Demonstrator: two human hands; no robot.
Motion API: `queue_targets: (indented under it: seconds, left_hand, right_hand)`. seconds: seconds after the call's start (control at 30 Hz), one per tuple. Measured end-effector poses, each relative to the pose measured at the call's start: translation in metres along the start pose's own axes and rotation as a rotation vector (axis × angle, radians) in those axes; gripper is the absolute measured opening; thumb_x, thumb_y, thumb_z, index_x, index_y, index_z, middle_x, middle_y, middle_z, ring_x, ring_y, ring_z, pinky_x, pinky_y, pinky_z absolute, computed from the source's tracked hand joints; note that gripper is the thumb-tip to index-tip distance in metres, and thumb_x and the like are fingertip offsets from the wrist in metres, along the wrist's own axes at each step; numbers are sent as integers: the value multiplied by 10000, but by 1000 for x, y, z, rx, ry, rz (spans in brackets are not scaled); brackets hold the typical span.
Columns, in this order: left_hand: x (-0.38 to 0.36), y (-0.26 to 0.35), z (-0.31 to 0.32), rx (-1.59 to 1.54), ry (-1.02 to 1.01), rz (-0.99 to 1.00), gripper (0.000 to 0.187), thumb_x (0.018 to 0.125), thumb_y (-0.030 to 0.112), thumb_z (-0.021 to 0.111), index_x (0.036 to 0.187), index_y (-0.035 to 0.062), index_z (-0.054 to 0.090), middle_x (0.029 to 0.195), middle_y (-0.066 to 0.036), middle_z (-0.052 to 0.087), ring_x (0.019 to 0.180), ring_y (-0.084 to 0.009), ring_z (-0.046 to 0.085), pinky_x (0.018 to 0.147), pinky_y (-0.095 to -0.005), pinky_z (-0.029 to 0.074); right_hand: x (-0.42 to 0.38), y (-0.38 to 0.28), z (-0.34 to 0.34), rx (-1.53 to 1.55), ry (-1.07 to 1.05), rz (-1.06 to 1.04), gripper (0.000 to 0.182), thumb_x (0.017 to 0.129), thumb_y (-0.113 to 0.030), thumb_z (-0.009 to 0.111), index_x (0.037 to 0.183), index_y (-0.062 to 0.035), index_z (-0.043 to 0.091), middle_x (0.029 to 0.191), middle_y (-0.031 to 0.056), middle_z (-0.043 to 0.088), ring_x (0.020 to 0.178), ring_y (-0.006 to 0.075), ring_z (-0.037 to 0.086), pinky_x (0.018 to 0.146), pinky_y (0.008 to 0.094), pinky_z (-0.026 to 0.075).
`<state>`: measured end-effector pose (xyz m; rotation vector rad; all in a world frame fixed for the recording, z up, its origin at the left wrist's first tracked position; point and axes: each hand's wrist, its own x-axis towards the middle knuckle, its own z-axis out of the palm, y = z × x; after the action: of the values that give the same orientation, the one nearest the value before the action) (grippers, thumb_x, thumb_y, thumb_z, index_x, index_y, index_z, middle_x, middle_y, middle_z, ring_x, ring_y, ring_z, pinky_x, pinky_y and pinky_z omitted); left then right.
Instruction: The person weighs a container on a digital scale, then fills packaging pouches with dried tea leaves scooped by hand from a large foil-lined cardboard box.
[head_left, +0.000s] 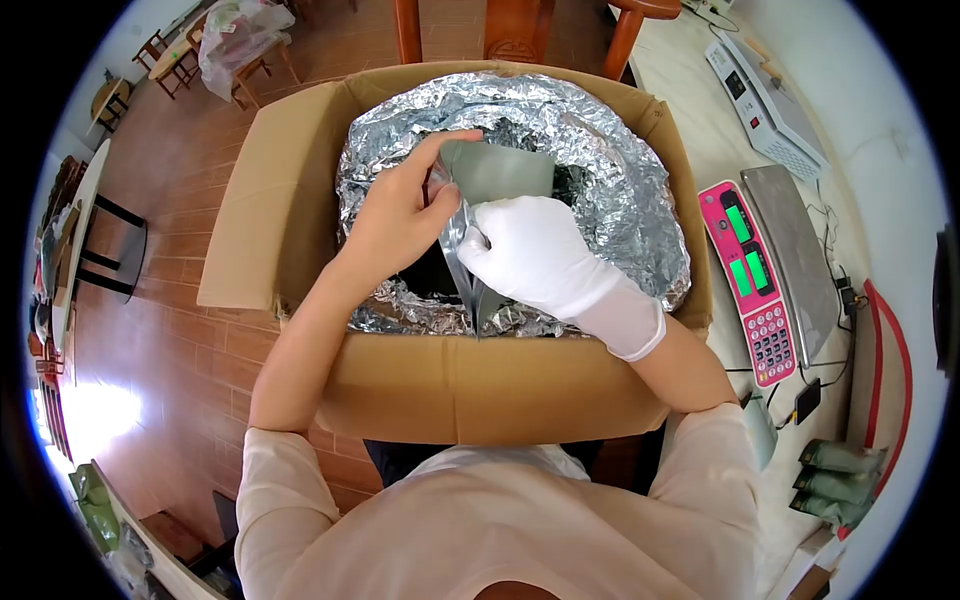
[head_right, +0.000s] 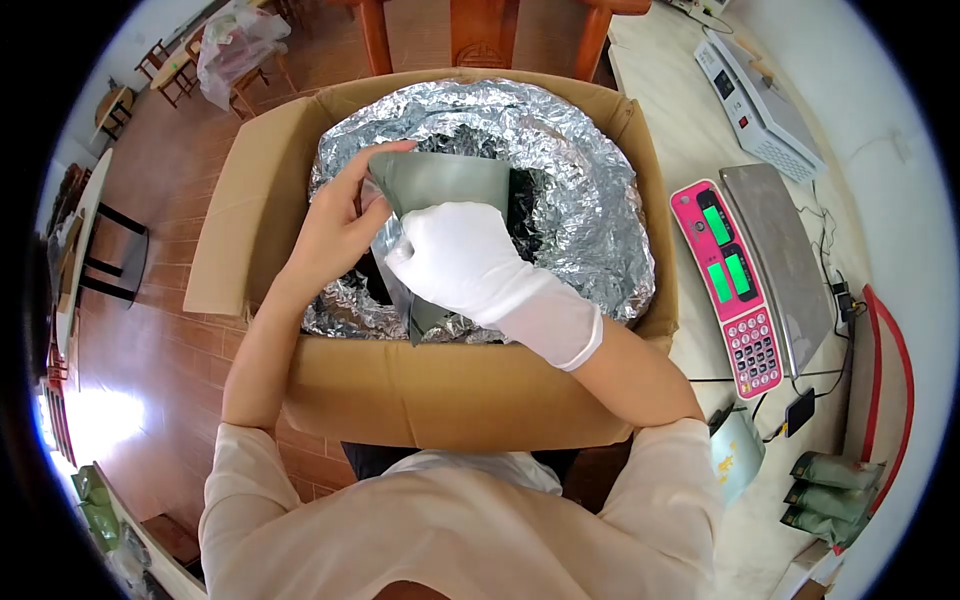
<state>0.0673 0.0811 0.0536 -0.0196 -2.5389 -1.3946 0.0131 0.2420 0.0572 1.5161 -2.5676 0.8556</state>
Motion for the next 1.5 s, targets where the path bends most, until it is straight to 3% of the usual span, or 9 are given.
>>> queue_targets:
  seconds: [0.33, 0.4, 0.5, 0.6, 0.77, 0.8, 1.17, 1.4, 1.5]
  left_hand:
    - [-35, 78, 15, 45, 530, 315, 390, 789, 1, 535, 1158, 65, 425, 502, -31, 435, 432, -137, 450, 465, -254, 382]
    - [-40, 82, 23, 43, 515, 336, 391, 774, 2, 565, 1136, 71, 433, 553, -42, 475, 451, -142, 476, 479, -256, 402]
    - [-41, 79, 31, 93, 600, 368, 372, 763, -5, 588, 1098, 63, 438, 720, -73, 564, 500, -137, 526, 515, -256, 443]
    - [-30, 67, 13, -96, 683, 322, 309, 797, -25, 559, 1077, 31, 439, 764, -68, 601, 663, -130, 612, 588, -258, 475]
    - [-21, 72, 7, 177, 602, 220, 409, 805, 2, 567, 1189, 63, 439, 654, -53, 570, 604, -142, 593, 551, -259, 461]
    - [-25, 78, 11, 145, 520, 241, 464, 805, 15, 573, 1238, 80, 421, 658, -53, 568, 566, -141, 568, 530, -261, 450]
    - [-34, 70, 27, 89, 194, 133, 905, 738, 273, 717, 1415, 59, 156, 796, -77, 536, 537, -169, 520, 531, -267, 458]
    - [-113, 110, -5, -495, 264, 625, 104, 828, 93, 533, 930, 76, 530, 802, -26, 466, 663, -140, 488, 640, -259, 443]
    - [-139, 139, -18, -1285, 18, 735, 230, 752, 206, 690, 820, 60, 525, 827, -77, 550, 648, -193, 572, 507, -266, 481]
  right_hand:
    - [-30, -63, -50, -278, 427, 76, 366, 687, -158, 673, 1007, -53, 529, 838, 89, 563, 710, 261, 588, 592, 341, 485]
    - [-35, -65, -56, -283, 423, 130, 421, 694, -107, 667, 1092, -80, 531, 929, 108, 605, 779, 292, 606, 663, 358, 484]
    - [-37, -43, -51, -444, 487, 32, 236, 706, -145, 638, 882, -45, 517, 733, 78, 531, 640, 219, 584, 525, 320, 489]
    - [-42, -23, -44, -490, 336, 307, 498, 661, -41, 656, 1139, -85, 522, 940, 108, 604, 802, 288, 609, 671, 357, 489]
    - [-52, 2, -33, -401, 419, 291, 399, 716, -46, 604, 1110, -73, 546, 903, 137, 612, 718, 305, 615, 629, 373, 495]
    - [-50, 11, -30, -437, 474, 251, 129, 767, -56, 548, 892, -56, 518, 742, 120, 566, 633, 267, 621, 557, 351, 502]
    - [-62, 17, -5, -273, 484, 180, 478, 719, -66, 624, 1188, -88, 536, 870, 99, 599, 636, 284, 601, 570, 364, 488]
    - [-62, 19, -4, -166, 497, 265, 318, 808, -59, 531, 1120, -80, 588, 866, 140, 630, 678, 300, 617, 609, 374, 497]
    - [-63, 25, 1, -194, 499, 228, 303, 799, -64, 548, 1096, -80, 601, 860, 132, 634, 673, 301, 615, 603, 374, 496]
